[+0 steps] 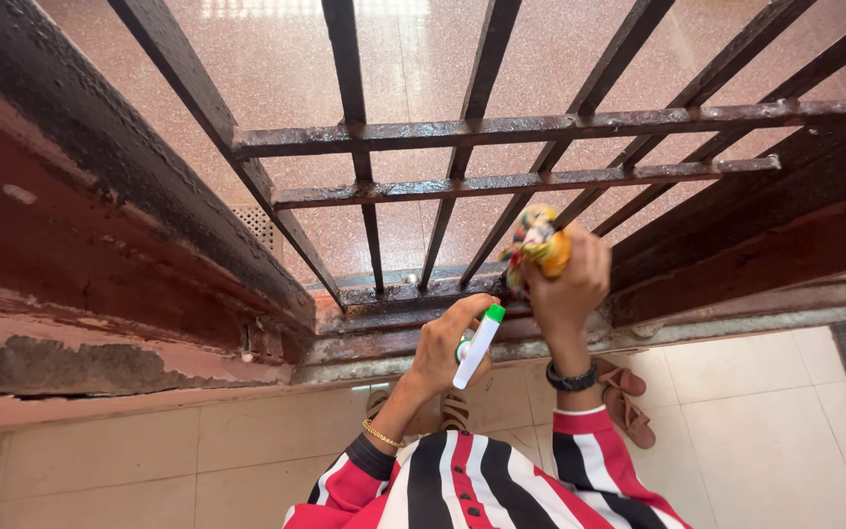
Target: The person wipes the horizontal bars of a metal gate with a cloth, spraying liquid from a bottle onto the surface and then rubbing the bars and the frame.
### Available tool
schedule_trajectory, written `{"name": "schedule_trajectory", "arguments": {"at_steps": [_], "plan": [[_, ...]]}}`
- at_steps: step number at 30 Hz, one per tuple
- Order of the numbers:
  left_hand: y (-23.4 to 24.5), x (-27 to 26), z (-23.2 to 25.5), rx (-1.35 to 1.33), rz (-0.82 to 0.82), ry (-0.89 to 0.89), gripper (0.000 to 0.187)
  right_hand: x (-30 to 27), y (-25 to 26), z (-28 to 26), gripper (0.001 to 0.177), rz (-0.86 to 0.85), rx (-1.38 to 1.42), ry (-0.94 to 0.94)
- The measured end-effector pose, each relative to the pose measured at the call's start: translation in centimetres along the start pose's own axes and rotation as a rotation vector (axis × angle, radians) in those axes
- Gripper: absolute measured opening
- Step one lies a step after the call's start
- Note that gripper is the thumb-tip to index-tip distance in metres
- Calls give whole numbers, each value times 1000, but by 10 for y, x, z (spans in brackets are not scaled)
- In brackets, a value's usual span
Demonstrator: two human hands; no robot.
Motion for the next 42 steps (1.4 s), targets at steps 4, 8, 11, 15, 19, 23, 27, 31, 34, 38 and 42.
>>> {"name": "schedule_trajectory", "arguments": {"at_steps": [4, 8, 11, 15, 19, 23, 27, 31, 34, 38, 42], "plan": [[1, -2, 2, 22, 26, 9, 64, -59, -43, 30, 55, -279, -36, -78], [5, -1, 8, 50, 72, -9, 60, -105, -29, 36, 65, -368, 16, -87], [5, -7, 5, 22, 109, 28, 55, -116, -12, 47, 53, -389, 37, -194], [2, -10, -1, 82, 150, 35, 48, -95, 11, 41, 50, -289, 84, -187], [5, -14, -1, 88, 183, 38, 51, -60, 36, 15, 52, -147, 236, -166], [5, -12, -1, 40, 150, 35, 54, -15, 60, -20, 55, -9, 419, -151], [4, -15, 5, 68, 150, -26, 59, 26, 57, -53, 67, 113, 622, -150], [6, -18, 12, 94, 130, -71, 59, 45, 29, -76, 57, 131, 488, -124], [7, -22, 13, 94, 121, -64, 61, 41, 17, -71, 66, 81, 556, -168], [7, -23, 8, 52, 128, -68, 61, 24, 4, -58, 68, 63, 461, -75], [10, -25, 9, 79, 153, -56, 61, -23, -41, -31, 70, -124, 342, -84]]}}
Point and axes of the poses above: each hand's wrist, its own x-axis towards the middle knuckle, its own y-axis out of the back of the hand, z = x × y, the point moved 7 cm from there along x, towards the middle knuckle, and after that the axes turned 3 degrees about -x, right-handed, at the moved point
